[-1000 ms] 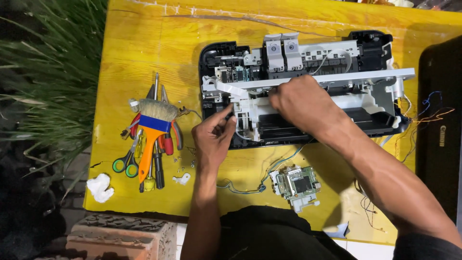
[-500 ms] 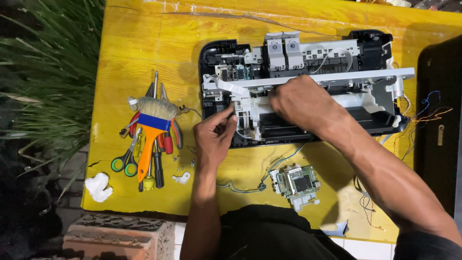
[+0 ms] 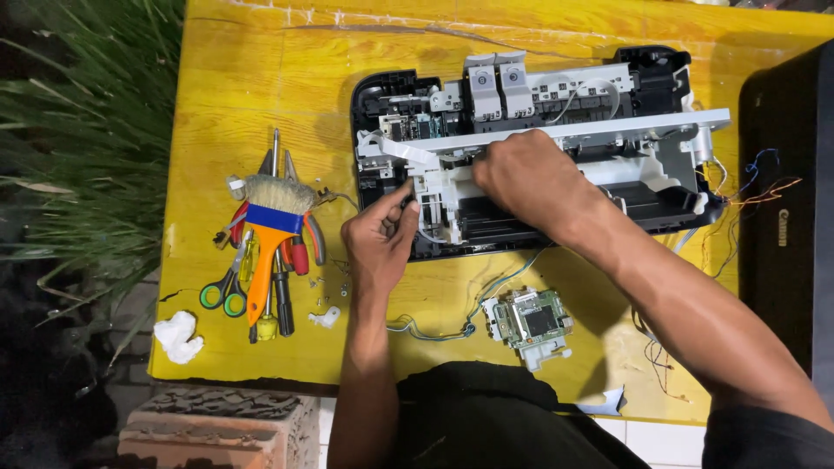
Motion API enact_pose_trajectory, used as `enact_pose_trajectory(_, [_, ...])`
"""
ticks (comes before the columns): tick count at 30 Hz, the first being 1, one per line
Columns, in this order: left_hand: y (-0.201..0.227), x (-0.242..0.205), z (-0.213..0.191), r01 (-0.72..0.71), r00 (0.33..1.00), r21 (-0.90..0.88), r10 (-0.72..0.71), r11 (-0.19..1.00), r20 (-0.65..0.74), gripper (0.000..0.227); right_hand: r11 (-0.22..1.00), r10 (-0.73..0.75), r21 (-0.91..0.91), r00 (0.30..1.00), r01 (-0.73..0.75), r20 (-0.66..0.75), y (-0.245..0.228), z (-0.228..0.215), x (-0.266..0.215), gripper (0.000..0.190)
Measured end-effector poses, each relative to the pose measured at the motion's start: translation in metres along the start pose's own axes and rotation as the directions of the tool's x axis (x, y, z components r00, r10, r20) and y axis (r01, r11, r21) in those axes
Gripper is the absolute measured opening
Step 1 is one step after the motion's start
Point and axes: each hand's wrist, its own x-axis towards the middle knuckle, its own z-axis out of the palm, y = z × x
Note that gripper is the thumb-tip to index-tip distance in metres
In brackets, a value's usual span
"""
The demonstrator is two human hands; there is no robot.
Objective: The person cleans a small white plastic component with a brush and then reassembles it into the internal mechanism of a disassembled printer. They carefully align the part with the printer's carriage and secure it in place.
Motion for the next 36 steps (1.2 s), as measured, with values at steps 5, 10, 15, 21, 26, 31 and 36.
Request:
enact_pose_trajectory(5, [-0.002,0.000,0.000,-0.014,1.000,0.002,0.014,1.000,-0.003,0.026,0.999,-0.048,-0.013,0.999,0.048,-0.010,-0.001,-0.023,0.002,0.023])
enact_pose_trajectory(10, [0.000,0.001,-0.002,-0.014,1.000,0.026,0.014,1.000,-0.006,0.026,0.998,-0.066,-0.026,0.997,0.065,-0.040,-0.001,-0.010,0.006,0.022])
enact_pose_trajectory(15, [0.008,0.002,-0.001,-0.026,1.000,0.043,0.026,0.999,-0.003,0.026,0.997,-0.059,-0.053,0.990,0.052,-0.131,-0.001,-0.005,0.008,0.015])
enact_pose_trajectory(21, [0.007,0.002,-0.003,-0.041,0.999,0.033,0.041,0.999,-0.007,0.026,0.997,0.006,0.078,0.998,-0.001,-0.062,0.004,0.005,0.002,0.015])
enact_pose_trajectory(26, [0.010,0.002,-0.002,-0.025,1.000,0.047,0.024,0.999,0.007,0.026,0.997,0.055,0.055,0.998,-0.053,-0.024,0.003,0.004,0.003,0.013])
enact_pose_trajectory(31, [0.005,0.000,-0.002,-0.018,1.000,0.043,0.018,0.999,0.014,0.026,0.999,0.031,0.018,0.999,-0.031,-0.021,0.001,-0.001,0.003,0.017])
enact_pose_trajectory(36, [0.002,0.000,-0.002,-0.013,1.000,0.063,0.012,0.998,0.016,0.027,0.997,0.060,0.042,0.998,-0.058,-0.031,0.003,-0.006,-0.002,0.016])
